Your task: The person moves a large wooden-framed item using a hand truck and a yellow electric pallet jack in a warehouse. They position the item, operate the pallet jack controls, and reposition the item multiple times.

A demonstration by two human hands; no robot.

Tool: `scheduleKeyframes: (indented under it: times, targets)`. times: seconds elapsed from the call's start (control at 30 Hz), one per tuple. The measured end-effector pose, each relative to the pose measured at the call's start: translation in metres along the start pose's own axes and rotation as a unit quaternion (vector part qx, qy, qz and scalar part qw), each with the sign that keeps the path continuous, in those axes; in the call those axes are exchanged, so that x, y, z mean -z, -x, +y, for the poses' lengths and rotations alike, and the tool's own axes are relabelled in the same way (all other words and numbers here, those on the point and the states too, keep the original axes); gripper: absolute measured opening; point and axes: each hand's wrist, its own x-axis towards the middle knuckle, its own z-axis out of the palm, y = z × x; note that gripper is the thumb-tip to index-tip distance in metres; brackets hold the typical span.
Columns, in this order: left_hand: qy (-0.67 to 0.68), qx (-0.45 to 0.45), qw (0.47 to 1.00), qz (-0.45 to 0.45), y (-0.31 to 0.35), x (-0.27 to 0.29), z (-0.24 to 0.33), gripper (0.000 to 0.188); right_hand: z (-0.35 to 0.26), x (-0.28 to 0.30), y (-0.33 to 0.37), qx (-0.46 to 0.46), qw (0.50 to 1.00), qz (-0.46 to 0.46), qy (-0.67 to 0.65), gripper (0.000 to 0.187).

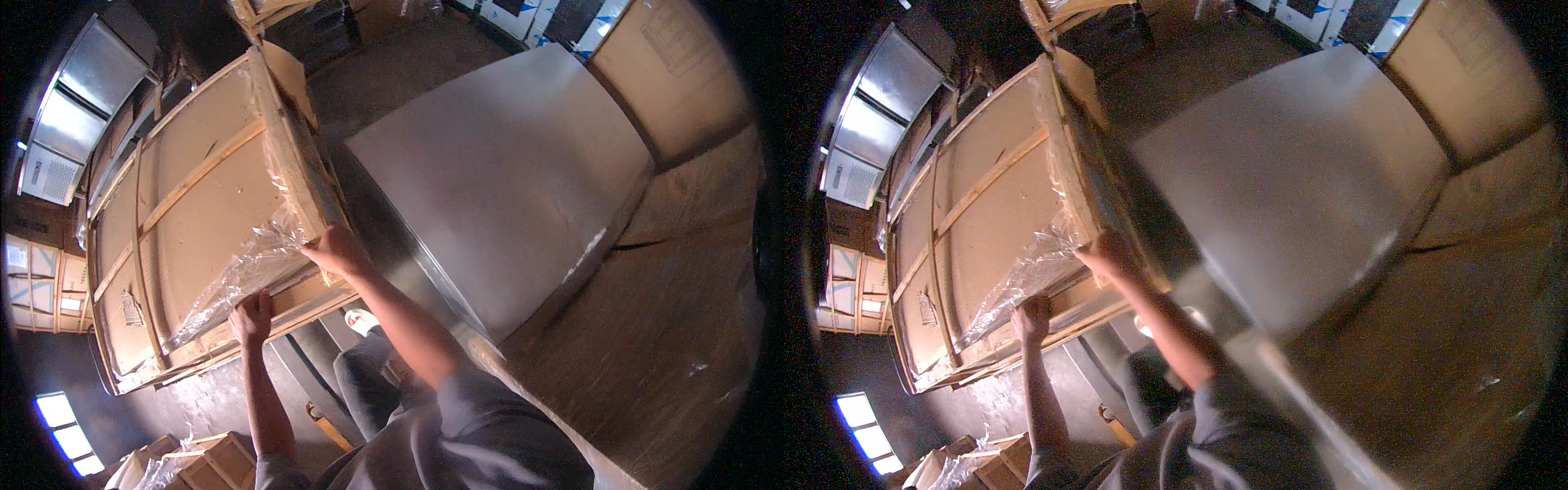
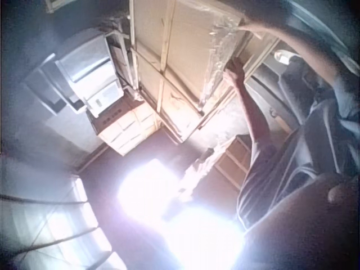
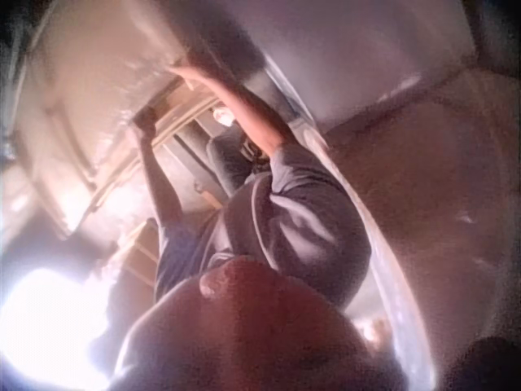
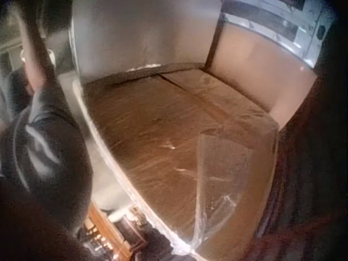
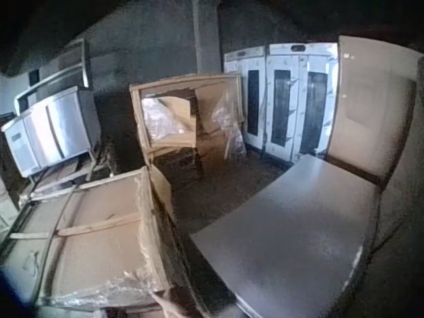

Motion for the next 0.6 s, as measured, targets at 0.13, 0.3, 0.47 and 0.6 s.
scheduleKeyframes:
  times: [0.13, 0.3, 0.47, 0.6]
  targets:
    - [0.021, 0.004, 0.996, -0.089, -0.007, -0.009, -0.022, 0.040, -0.012, 0.008, 0.006, -0.062, 0.993, -0.082, -0.058, 0.048]
    - [0.001, -0.096, 0.988, 0.119, 0.051, -0.012, -0.026, 0.025, -0.008, 0.001, 0.009, 0.106, 0.991, -0.031, -0.070, 0.041]
    - [0.138, 0.046, 0.928, 0.343, 0.181, 0.023, -0.047, 0.022, 0.009, -0.003, 0.000, 0.151, 0.972, 0.078, 0.163, 0.086]
    - [0.110, 0.344, 0.848, 0.387, 0.307, 0.028, -0.128, 0.010, -0.018, -0.010, -0.009, 0.264, 0.929, 0.182, 0.186, 0.073]
